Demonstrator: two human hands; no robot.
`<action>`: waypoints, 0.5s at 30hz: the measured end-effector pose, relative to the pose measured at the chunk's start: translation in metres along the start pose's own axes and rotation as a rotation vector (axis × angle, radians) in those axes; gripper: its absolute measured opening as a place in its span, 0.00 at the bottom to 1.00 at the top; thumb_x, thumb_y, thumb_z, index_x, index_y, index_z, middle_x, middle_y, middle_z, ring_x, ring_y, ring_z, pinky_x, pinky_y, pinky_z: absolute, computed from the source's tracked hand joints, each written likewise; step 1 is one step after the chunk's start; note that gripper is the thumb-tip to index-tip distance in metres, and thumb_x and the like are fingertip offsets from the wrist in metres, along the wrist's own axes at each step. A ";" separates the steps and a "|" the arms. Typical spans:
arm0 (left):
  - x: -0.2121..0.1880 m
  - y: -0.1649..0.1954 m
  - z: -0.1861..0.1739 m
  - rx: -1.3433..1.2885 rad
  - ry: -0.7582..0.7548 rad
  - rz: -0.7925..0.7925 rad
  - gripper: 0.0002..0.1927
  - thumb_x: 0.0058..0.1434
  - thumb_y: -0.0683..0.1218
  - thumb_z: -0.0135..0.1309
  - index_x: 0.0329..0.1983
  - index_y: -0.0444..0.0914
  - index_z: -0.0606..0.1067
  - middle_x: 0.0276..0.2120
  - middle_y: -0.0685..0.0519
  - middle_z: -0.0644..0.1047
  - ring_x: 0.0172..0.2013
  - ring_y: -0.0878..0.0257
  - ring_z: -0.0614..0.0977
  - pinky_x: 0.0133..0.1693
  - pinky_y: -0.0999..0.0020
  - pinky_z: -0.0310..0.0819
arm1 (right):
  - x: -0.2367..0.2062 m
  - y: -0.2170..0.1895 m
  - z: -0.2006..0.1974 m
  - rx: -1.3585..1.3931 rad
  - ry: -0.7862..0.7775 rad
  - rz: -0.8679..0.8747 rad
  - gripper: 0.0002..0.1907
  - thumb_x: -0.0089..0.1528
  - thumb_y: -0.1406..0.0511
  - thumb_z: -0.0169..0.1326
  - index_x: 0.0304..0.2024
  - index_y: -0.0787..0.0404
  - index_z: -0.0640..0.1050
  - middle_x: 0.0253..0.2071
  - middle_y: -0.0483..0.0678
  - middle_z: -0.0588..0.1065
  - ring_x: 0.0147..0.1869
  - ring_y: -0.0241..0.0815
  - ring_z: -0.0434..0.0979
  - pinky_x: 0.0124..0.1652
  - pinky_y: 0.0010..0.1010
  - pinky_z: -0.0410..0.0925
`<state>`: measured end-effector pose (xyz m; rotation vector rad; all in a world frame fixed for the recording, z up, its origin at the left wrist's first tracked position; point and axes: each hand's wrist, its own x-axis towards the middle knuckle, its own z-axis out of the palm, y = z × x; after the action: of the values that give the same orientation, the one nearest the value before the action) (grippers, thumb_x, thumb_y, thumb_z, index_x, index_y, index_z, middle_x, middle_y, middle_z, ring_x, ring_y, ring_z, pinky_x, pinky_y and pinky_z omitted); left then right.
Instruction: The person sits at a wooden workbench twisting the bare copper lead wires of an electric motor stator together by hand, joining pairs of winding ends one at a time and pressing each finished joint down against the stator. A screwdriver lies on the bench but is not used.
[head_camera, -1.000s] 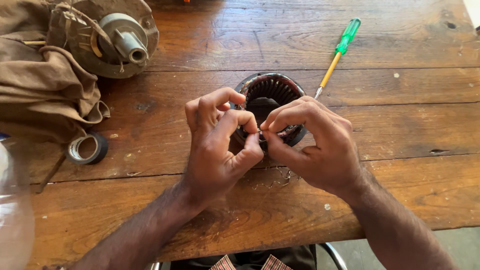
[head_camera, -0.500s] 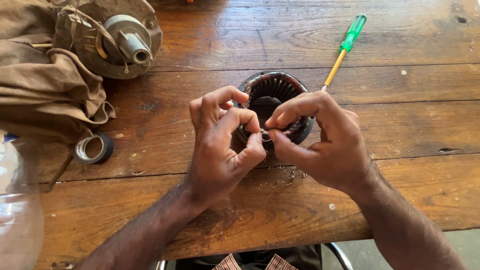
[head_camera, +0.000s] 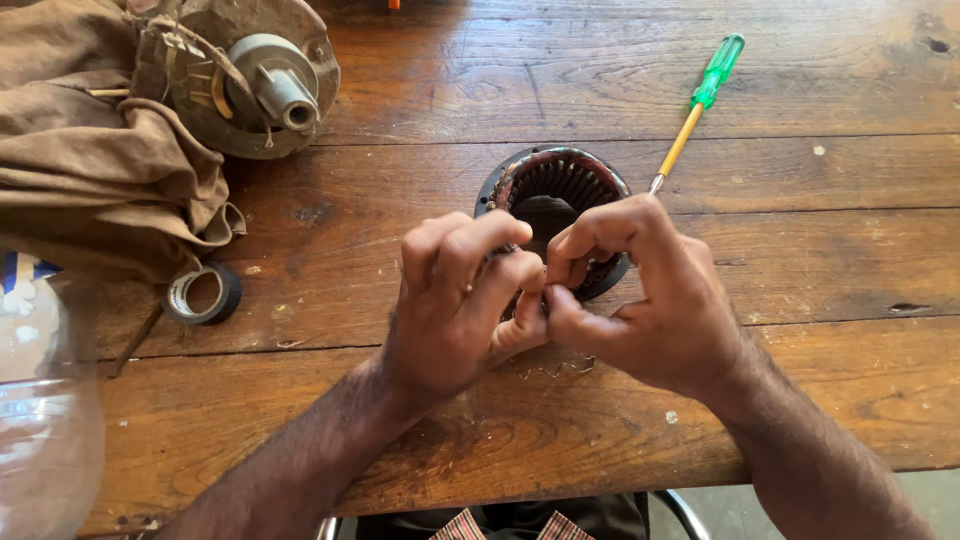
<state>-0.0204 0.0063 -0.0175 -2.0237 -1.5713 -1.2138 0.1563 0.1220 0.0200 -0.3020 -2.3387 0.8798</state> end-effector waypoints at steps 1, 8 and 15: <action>0.000 -0.001 0.000 0.007 0.003 0.030 0.12 0.64 0.45 0.68 0.45 0.38 0.77 0.56 0.52 0.69 0.58 0.56 0.66 0.57 0.60 0.71 | 0.000 -0.001 0.000 -0.029 0.008 -0.021 0.21 0.60 0.72 0.63 0.50 0.63 0.66 0.43 0.47 0.77 0.46 0.35 0.83 0.47 0.28 0.77; 0.003 -0.007 -0.006 0.038 0.013 0.157 0.14 0.63 0.41 0.68 0.48 0.36 0.77 0.57 0.54 0.70 0.57 0.58 0.68 0.55 0.60 0.74 | 0.001 -0.005 -0.001 -0.061 -0.010 -0.011 0.23 0.57 0.71 0.65 0.49 0.62 0.68 0.40 0.47 0.76 0.43 0.36 0.81 0.43 0.29 0.77; 0.003 -0.010 -0.006 0.019 -0.003 0.212 0.16 0.66 0.42 0.68 0.52 0.36 0.76 0.58 0.54 0.70 0.58 0.59 0.68 0.55 0.60 0.74 | 0.003 -0.001 -0.002 -0.045 -0.058 -0.058 0.23 0.58 0.71 0.64 0.50 0.61 0.67 0.40 0.47 0.74 0.43 0.38 0.81 0.43 0.30 0.76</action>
<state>-0.0320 0.0072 -0.0140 -2.1173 -1.3239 -1.1122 0.1555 0.1238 0.0234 -0.2287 -2.4111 0.8192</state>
